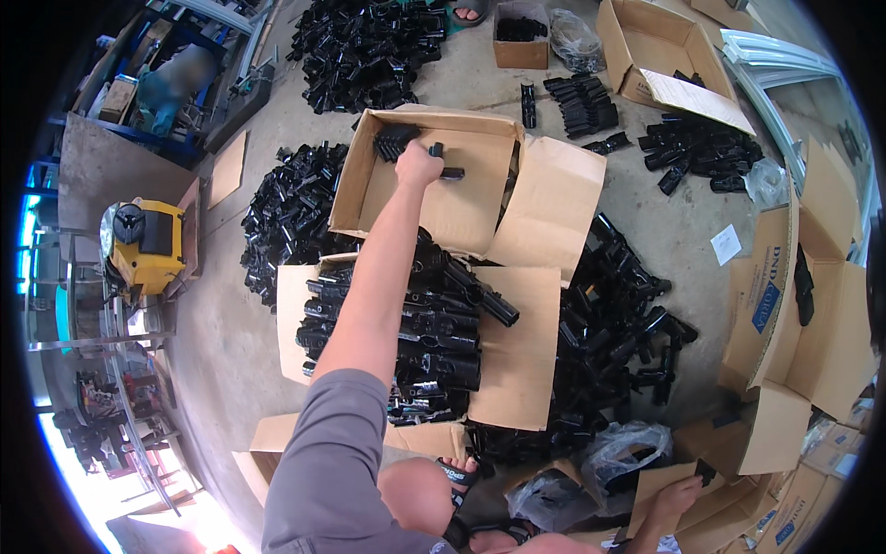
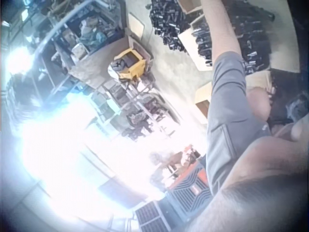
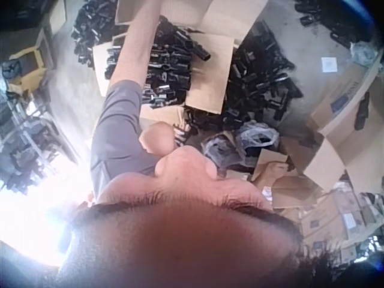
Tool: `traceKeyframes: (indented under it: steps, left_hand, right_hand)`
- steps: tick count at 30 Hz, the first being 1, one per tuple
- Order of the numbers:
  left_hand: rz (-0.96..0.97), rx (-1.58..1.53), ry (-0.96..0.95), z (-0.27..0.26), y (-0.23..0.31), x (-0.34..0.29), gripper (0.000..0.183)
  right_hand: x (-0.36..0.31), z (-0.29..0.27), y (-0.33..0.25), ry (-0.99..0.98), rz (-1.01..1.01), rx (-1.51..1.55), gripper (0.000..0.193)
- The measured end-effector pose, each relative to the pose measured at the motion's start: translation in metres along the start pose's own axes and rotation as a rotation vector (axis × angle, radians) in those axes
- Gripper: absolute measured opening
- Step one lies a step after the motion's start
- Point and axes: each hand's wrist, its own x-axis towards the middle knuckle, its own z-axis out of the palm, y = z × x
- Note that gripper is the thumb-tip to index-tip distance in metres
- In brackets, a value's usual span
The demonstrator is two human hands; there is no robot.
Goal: The person handles black metal components, lifting them from a pile on the floor and placing them into cardboard boxes while seated.
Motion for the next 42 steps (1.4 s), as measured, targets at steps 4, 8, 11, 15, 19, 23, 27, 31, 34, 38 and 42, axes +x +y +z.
traceKeyframes:
  steps: [4,8,11,15,19,23,27,31,34,38,42]
  left_hand:
    - [0.221,0.283,-0.005,-0.027,-0.010,0.025,0.027]
    - [0.250,0.415,0.303,-0.034,-0.030,0.044,0.028]
    - [0.162,0.349,0.351,-0.036,-0.020,0.036,0.073]
    - [0.038,0.406,0.037,-0.052,-0.037,0.064,0.098]
    - [-0.088,0.389,-0.148,-0.050,-0.020,0.060,0.102]
    - [0.109,0.424,-0.235,-0.027,-0.018,0.031,0.100]
    - [0.166,0.449,-0.313,-0.028,-0.009,0.010,0.085]
    - [0.407,0.538,-0.189,-0.032,0.040,-0.041,0.076]
    - [0.475,0.391,-0.104,-0.064,0.042,-0.049,0.063]
    - [0.622,-0.030,-0.150,-0.109,0.078,-0.097,0.053]
    - [0.873,-0.311,-0.653,-0.113,0.159,-0.234,0.054]
  right_hand:
    - [0.011,0.010,0.006,-0.117,0.069,-0.019,0.049]
    - [0.006,0.021,0.015,0.036,-0.109,-0.064,0.050]
    - [0.001,0.004,0.003,0.046,-0.093,-0.038,0.050]
    - [0.012,0.004,0.001,-0.120,0.062,-0.027,0.051]
    - [0.007,0.005,0.005,-0.137,0.088,-0.026,0.052]
    - [0.003,0.022,0.032,-0.020,-0.049,-0.021,0.052]
    - [0.003,0.001,0.004,-0.129,-0.053,0.004,0.048]
    - [-0.002,0.036,0.060,-0.045,-0.325,-0.245,0.037]
    - [0.010,0.019,0.018,-0.183,-0.080,-0.266,0.031]
    - [0.020,-0.007,-0.033,-0.017,-0.198,0.060,0.030]
    - [0.018,-0.016,-0.019,-0.056,-0.118,0.081,0.030]
